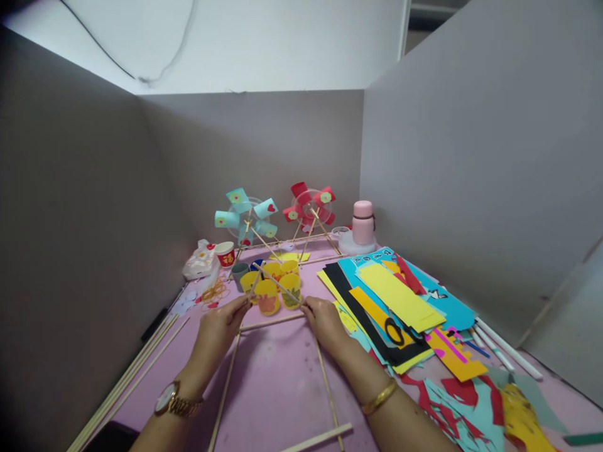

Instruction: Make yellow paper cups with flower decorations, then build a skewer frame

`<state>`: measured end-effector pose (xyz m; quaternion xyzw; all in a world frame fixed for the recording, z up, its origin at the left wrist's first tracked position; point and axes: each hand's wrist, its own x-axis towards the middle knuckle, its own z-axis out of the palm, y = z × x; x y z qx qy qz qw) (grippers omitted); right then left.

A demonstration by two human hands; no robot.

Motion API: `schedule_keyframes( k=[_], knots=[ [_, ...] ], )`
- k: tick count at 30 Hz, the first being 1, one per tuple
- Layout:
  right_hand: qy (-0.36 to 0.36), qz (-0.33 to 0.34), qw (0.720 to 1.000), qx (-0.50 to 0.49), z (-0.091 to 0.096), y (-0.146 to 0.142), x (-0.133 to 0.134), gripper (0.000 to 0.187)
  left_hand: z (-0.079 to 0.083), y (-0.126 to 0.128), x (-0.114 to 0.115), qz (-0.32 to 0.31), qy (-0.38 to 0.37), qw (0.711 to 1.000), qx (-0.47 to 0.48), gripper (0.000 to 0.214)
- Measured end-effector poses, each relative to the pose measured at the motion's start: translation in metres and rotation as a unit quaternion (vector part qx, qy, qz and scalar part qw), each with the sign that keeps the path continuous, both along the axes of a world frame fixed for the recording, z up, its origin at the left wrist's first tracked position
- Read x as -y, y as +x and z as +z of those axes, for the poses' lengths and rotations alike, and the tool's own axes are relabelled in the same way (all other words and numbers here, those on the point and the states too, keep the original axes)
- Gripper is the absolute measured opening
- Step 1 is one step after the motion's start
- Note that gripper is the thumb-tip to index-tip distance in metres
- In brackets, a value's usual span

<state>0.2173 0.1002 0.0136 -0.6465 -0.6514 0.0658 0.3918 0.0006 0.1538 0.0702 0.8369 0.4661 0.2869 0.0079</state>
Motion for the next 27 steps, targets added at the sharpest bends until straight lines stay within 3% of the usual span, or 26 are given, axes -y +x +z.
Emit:
schedule_keyframes(
  k=[27],
  knots=[
    [-0.003,-0.002,1.0,0.006,0.007,-0.0012,0.0003,0.02,0.0041,0.0011,-0.001,0.013,0.0,1.0,-0.02,0.028]
  ],
)
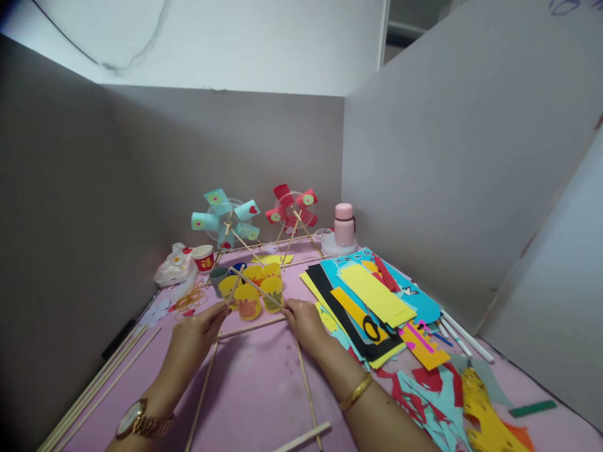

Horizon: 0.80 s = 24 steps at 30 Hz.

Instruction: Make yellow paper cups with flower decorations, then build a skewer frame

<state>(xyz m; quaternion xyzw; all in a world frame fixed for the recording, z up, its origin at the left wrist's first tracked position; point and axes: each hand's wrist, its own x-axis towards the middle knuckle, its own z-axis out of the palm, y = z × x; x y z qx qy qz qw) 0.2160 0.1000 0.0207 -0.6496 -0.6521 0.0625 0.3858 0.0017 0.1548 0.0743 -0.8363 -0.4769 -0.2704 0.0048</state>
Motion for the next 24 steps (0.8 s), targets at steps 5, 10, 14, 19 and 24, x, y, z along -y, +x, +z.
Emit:
schedule_keyframes(
  k=[5,10,14,19,24],
  knots=[
    [0.01,0.005,1.0,-0.008,-0.001,-0.0019,-0.0007,0.02,-0.0031,-0.0026,-0.0035,-0.005,0.009,1.0,0.008,0.028],
    [0.019,0.006,1.0,-0.009,-0.0041,-0.0027,-0.0025,0.021,-0.0064,-0.0045,-0.0066,-0.01,0.019,1.0,0.015,0.028],
    [0.017,0.005,1.0,-0.011,-0.004,-0.0025,-0.0028,0.022,-0.0065,-0.0046,-0.006,-0.011,0.017,1.0,0.019,0.028],
    [0.006,0.001,1.0,-0.015,-0.0023,-0.001,-0.0013,0.022,-0.0069,-0.0031,-0.0042,-0.008,0.007,1.0,0.018,0.027],
    [0.001,0.007,1.0,-0.017,-0.0044,0.0016,-0.0014,0.021,-0.0065,-0.0014,-0.0017,-0.006,0.0,1.0,0.019,0.027]
  ],
)
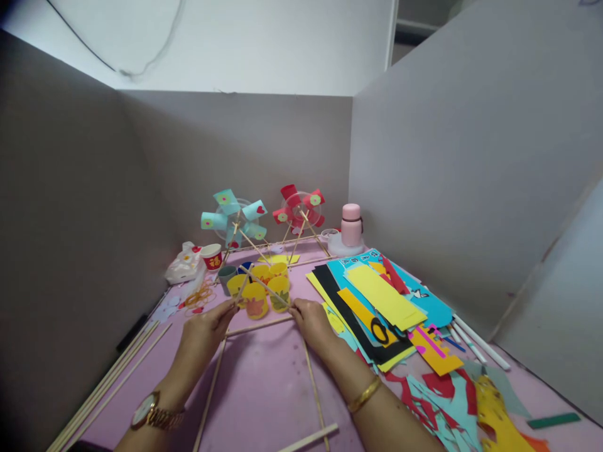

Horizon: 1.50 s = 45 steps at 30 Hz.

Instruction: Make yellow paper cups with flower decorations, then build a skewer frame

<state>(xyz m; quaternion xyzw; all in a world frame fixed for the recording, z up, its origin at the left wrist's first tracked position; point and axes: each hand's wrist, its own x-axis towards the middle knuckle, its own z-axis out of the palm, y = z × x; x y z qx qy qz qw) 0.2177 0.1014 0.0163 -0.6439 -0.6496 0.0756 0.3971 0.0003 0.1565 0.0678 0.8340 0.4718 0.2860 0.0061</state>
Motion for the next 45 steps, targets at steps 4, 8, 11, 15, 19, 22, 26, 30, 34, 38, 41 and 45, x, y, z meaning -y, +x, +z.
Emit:
schedule_keyframes(
  k=[4,8,11,15,19,22,26,30,34,38,41,45],
  knots=[
    [-0.002,0.0,1.0,-0.002,-0.002,0.002,-0.001,0.02,0.001,0.001,0.001,-0.003,-0.003,1.0,0.005,0.028],
    [0.002,0.001,1.0,-0.007,-0.002,0.002,-0.001,0.02,0.001,0.001,0.0,-0.007,-0.004,1.0,0.009,0.029],
    [0.005,0.002,1.0,-0.014,-0.001,0.002,0.0,0.02,0.004,0.001,0.002,-0.016,-0.008,1.0,0.013,0.031],
    [0.01,0.001,1.0,-0.03,0.004,0.002,0.001,0.021,0.009,-0.001,0.005,-0.028,-0.019,0.999,0.021,0.034],
    [0.012,-0.001,0.998,-0.056,0.014,0.006,0.003,0.024,0.013,-0.005,0.005,-0.019,-0.028,0.999,0.028,0.036],
    [0.008,-0.004,0.997,-0.077,0.02,0.011,0.005,0.027,0.017,-0.01,0.003,-0.001,-0.031,0.999,0.033,0.036],
    [0.005,-0.011,0.996,-0.092,0.024,0.016,0.005,0.027,0.023,-0.018,0.0,0.029,-0.029,0.998,0.053,0.037],
    [0.004,-0.014,0.995,-0.094,0.022,0.016,0.007,0.029,0.023,-0.024,-0.003,0.038,-0.036,0.996,0.077,0.039],
    [0.006,-0.013,0.996,-0.088,0.018,0.013,0.007,0.028,0.018,-0.022,-0.004,0.023,-0.041,0.995,0.087,0.037],
    [0.006,-0.015,0.997,-0.079,0.014,0.01,0.006,0.026,0.014,-0.016,-0.003,0.0,-0.041,0.995,0.096,0.035],
    [0.004,-0.018,0.997,-0.074,0.012,0.009,0.006,0.025,0.012,-0.013,-0.001,-0.01,-0.049,0.994,0.102,0.037],
    [0.0,-0.015,0.998,-0.063,0.01,0.006,0.004,0.024,0.011,-0.011,0.0,-0.016,-0.062,0.992,0.107,0.039]
  ],
)
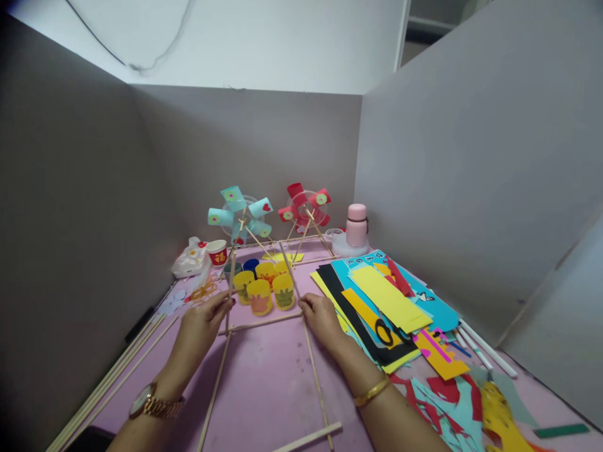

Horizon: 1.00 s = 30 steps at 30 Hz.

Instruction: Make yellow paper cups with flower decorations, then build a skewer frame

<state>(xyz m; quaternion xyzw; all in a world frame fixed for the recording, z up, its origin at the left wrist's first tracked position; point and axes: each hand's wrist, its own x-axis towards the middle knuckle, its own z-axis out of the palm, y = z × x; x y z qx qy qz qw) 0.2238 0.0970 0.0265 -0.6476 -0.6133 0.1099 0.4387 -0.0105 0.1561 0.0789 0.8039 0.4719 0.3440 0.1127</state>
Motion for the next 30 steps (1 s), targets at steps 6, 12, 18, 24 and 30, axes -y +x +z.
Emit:
schedule_keyframes(
  k=[6,12,18,24,30],
  knots=[
    [-0.004,0.008,1.0,0.027,-0.004,-0.005,-0.001,0.023,-0.003,0.002,0.0,-0.006,-0.008,1.0,0.013,0.036],
    [0.004,0.025,0.999,0.043,-0.008,-0.012,-0.001,0.025,-0.002,0.003,0.003,-0.022,-0.013,0.999,0.029,0.031],
    [0.005,0.029,0.999,0.032,-0.012,-0.014,-0.002,0.026,-0.003,0.003,0.005,-0.051,-0.026,0.997,0.052,0.028],
    [0.018,0.051,0.998,-0.033,0.023,-0.023,0.011,0.027,0.021,0.007,0.028,-0.076,-0.055,0.989,0.116,0.032],
    [-0.023,0.185,0.976,-0.112,0.059,-0.046,0.057,0.03,0.036,0.021,0.073,-0.165,-0.228,0.929,0.24,0.042]
  ],
)
